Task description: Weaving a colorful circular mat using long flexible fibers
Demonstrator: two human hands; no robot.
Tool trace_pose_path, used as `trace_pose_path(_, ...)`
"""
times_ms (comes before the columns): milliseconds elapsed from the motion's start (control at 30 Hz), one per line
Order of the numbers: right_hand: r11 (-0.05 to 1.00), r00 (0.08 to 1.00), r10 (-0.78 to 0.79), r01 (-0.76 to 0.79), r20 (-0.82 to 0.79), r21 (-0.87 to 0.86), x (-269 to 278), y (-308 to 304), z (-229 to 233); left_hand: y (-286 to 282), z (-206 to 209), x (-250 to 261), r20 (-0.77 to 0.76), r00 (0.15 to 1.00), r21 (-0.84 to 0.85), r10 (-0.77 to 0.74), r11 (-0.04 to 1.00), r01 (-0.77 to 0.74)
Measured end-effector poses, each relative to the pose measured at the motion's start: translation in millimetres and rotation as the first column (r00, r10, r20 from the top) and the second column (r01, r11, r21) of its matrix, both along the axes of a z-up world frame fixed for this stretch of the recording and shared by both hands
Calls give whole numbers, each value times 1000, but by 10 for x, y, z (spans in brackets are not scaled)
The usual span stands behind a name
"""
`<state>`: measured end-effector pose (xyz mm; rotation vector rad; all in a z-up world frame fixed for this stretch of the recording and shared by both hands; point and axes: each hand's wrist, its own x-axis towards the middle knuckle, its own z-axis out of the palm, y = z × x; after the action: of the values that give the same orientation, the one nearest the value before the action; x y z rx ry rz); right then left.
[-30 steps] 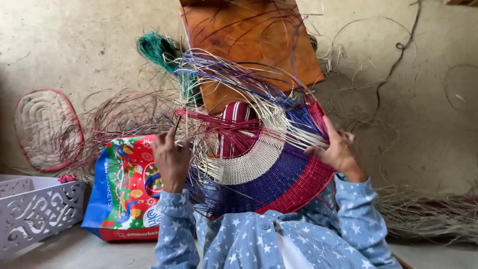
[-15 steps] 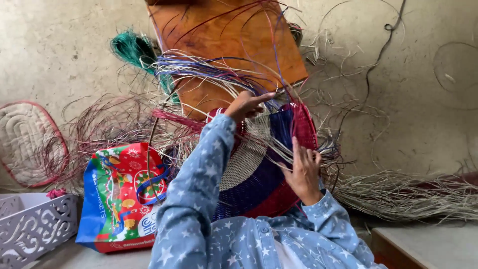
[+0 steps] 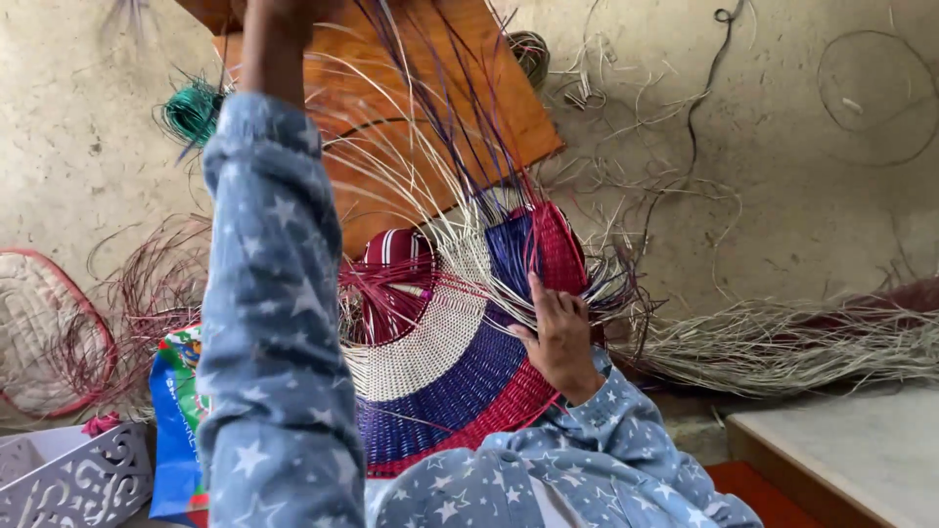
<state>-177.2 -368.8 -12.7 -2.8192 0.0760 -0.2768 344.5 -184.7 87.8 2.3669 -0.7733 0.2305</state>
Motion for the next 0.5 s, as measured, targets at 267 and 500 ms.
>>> trace_pose_path(267,978,984,-58,90,-169,188,157,44,568,-849,-496,-2748,-37,844,-219,-534,829,515)
trace_pose_path(500,977,965,-120,156,-235,144,-78,-413,481,-943,-940,-3141,-439,681,-326,-586,810,487)
